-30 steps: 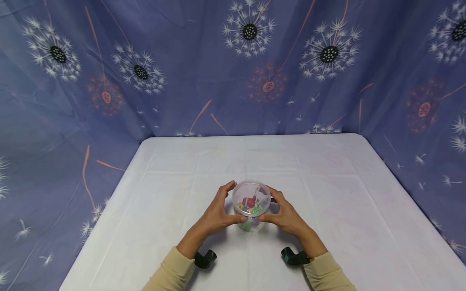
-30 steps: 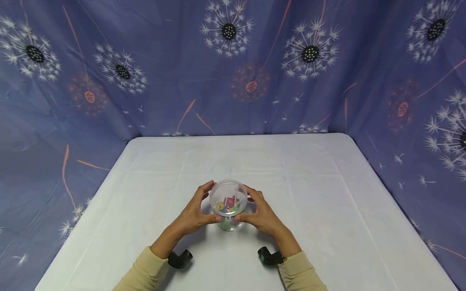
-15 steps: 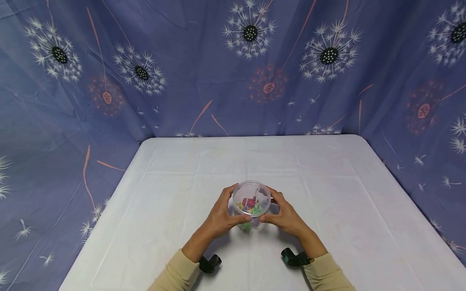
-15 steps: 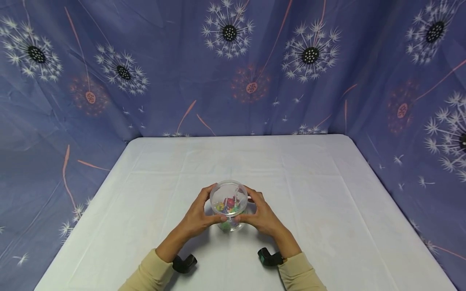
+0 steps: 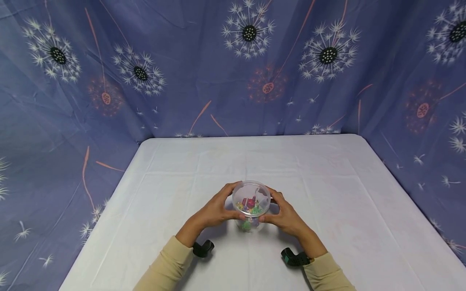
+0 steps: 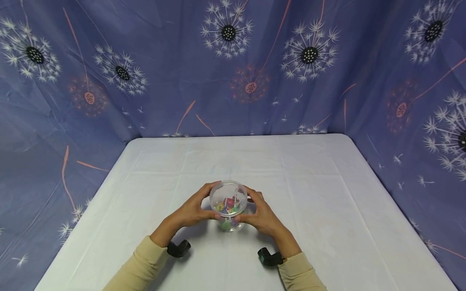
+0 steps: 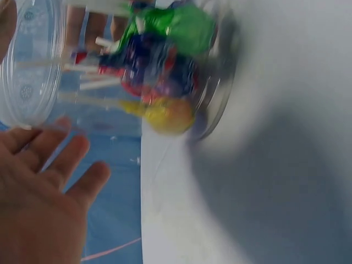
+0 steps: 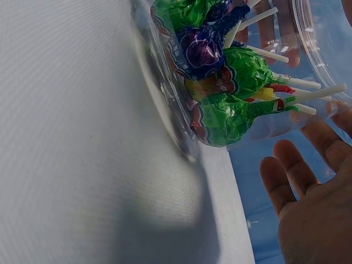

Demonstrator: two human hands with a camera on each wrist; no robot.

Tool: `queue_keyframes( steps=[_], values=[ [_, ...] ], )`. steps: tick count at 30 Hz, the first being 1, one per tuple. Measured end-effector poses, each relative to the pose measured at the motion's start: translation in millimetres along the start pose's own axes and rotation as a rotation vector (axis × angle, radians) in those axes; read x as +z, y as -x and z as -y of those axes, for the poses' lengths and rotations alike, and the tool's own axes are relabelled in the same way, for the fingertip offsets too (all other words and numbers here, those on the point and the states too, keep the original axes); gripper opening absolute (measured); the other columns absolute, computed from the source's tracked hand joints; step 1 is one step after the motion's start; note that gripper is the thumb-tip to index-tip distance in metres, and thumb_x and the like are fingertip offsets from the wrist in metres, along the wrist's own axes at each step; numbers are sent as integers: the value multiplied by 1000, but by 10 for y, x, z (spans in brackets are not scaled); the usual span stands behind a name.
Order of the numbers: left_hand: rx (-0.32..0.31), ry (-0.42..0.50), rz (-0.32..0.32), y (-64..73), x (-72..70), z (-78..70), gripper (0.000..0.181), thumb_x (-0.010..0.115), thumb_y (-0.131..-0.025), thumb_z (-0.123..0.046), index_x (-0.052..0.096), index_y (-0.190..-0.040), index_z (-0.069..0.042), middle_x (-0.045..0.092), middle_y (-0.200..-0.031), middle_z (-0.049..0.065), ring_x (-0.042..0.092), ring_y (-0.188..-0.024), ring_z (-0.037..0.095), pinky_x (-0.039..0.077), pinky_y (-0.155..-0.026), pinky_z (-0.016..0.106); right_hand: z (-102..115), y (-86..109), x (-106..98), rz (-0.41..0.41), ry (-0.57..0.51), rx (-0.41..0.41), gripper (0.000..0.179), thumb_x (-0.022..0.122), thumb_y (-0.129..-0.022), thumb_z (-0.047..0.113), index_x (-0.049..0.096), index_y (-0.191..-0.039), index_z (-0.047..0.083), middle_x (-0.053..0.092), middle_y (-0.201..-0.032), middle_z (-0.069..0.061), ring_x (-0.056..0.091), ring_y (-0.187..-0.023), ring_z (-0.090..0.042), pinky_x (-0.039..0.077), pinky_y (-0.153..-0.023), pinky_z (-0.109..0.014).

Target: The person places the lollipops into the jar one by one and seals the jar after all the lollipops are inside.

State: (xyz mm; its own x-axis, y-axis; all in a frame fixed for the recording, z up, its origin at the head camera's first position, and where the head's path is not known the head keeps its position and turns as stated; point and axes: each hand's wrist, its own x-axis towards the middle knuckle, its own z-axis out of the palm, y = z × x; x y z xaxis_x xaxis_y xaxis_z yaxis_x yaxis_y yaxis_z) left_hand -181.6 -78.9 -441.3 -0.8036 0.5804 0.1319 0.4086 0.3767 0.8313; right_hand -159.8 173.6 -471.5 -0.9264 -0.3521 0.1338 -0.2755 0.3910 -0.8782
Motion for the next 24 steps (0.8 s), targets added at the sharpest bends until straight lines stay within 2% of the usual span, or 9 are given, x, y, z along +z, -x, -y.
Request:
queue_keyframes(
  steps=[3,7,10,14,17,19,21,24],
  values=[
    [42,31,73,-34,-67,36,91,76,-75,-36,23,-148,-31,35,-148,7,33,-140,24,30,-112,48,-14,0,-11,1,6,-12,84,79,-76,29,32,-145,33,43,-136,-13,44,-123,-39,38,-96,-62],
    [32,53,163,-78,-143,67,90,75,-78,-30,20,-149,-31,31,-151,1,29,-142,22,29,-113,47,-23,-1,-18,3,3,-16,84,79,-75,30,32,-145,32,44,-134,-13,43,-123,-39,38,-96,-62],
    [17,61,205,-108,-189,72,88,75,-80,-27,20,-149,-32,30,-152,-1,29,-142,22,29,-113,47,-20,-2,-12,3,-1,-10,84,79,-75,29,32,-145,32,44,-134,-13,43,-123,-38,38,-96,-61],
    [8,64,228,-118,-218,64,90,75,-80,-26,18,-150,-31,27,-154,1,27,-143,23,28,-114,46,-5,-1,-2,-1,-6,-1,84,80,-75,28,33,-144,33,44,-134,-13,44,-123,-38,38,-96,-61],
    [-29,75,216,-99,-205,53,95,75,-78,-31,13,-150,-33,21,-157,0,27,-143,25,29,-113,46,7,-1,-1,-7,-2,9,84,80,-74,28,33,-144,35,43,-135,-12,44,-123,-37,38,-96,-61],
    [-57,92,187,-74,-173,46,98,76,-77,-33,11,-150,-35,18,-158,0,28,-142,28,29,-113,47,8,-3,0,-10,1,14,84,80,-74,28,33,-143,36,44,-135,-11,44,-123,-37,38,-96,-61],
    [-71,111,136,-41,-125,30,100,78,-76,-34,11,-151,-33,19,-157,2,29,-142,29,28,-113,49,1,-4,0,-10,5,14,84,80,-74,28,33,-144,36,44,-135,-11,44,-122,-37,38,-96,-62],
    [-70,107,21,16,-20,1,102,79,-75,-32,12,-151,-24,24,-155,5,28,-143,27,26,-114,49,-10,-4,2,-9,5,18,85,80,-74,28,33,-144,35,43,-135,-11,45,-122,-38,39,-95,-61]
  ],
)
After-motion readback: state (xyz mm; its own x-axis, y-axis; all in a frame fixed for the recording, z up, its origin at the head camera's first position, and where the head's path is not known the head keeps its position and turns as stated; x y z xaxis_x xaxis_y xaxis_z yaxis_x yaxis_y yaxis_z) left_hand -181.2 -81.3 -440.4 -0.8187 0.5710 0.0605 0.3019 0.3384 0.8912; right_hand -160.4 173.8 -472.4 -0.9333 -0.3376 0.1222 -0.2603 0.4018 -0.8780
